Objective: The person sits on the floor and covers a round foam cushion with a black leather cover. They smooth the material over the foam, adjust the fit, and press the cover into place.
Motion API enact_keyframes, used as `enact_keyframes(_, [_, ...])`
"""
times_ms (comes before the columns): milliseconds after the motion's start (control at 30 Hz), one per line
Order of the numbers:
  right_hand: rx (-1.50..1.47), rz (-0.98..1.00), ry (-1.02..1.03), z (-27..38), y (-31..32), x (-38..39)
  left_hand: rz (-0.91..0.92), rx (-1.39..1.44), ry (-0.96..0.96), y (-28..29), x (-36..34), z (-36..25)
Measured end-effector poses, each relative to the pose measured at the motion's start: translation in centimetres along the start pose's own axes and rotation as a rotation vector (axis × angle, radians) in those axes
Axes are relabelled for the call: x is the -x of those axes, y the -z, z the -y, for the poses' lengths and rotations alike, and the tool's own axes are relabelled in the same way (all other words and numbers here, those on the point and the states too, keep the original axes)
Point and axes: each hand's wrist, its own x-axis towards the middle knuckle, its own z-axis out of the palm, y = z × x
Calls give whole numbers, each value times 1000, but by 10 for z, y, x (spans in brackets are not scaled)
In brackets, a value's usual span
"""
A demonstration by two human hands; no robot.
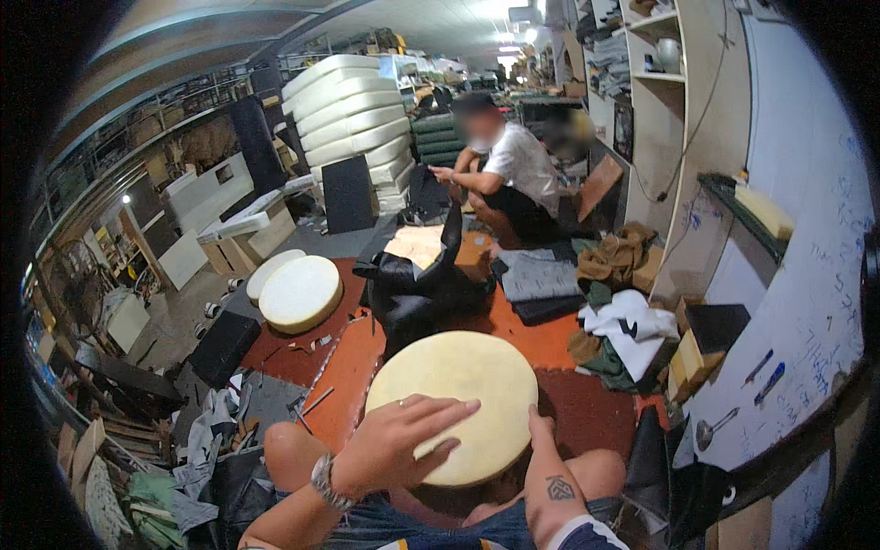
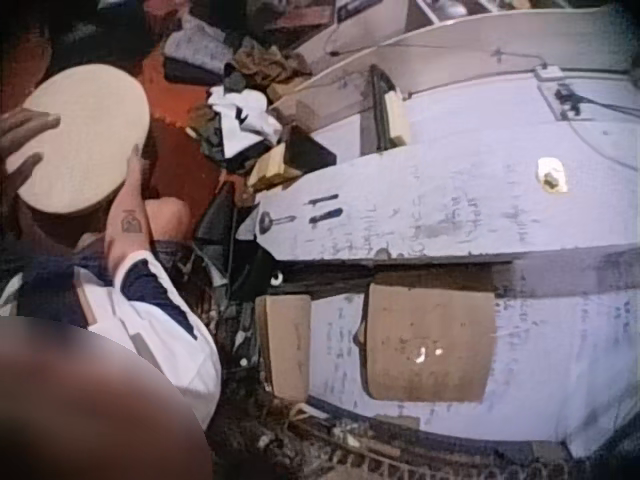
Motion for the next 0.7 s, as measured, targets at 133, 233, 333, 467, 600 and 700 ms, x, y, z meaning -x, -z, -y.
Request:
enact_keyframes(133, [-39,-1,-28,-12,9,-9,134,-48,143,-24,4,96])
enact_keyframes(233, [-84,-8,-54,-27,16,-23,234,-52,302,-47,19,168])
enact_keyframes(333, [-153,-4,-81,-33,16,-34,187,247,455,-65,42,216])
enact_keyframes(467, [-296,-20,-111,-16,6,-26,203,233,624,-73,73,245])
enact_keyframes(600, [-308,182,105,33,-8,16,55,316,621,-65,98,254])
enact_keyframes(700, [-302,99,188,88,-33,47,-26,303,607,-55,117,255])
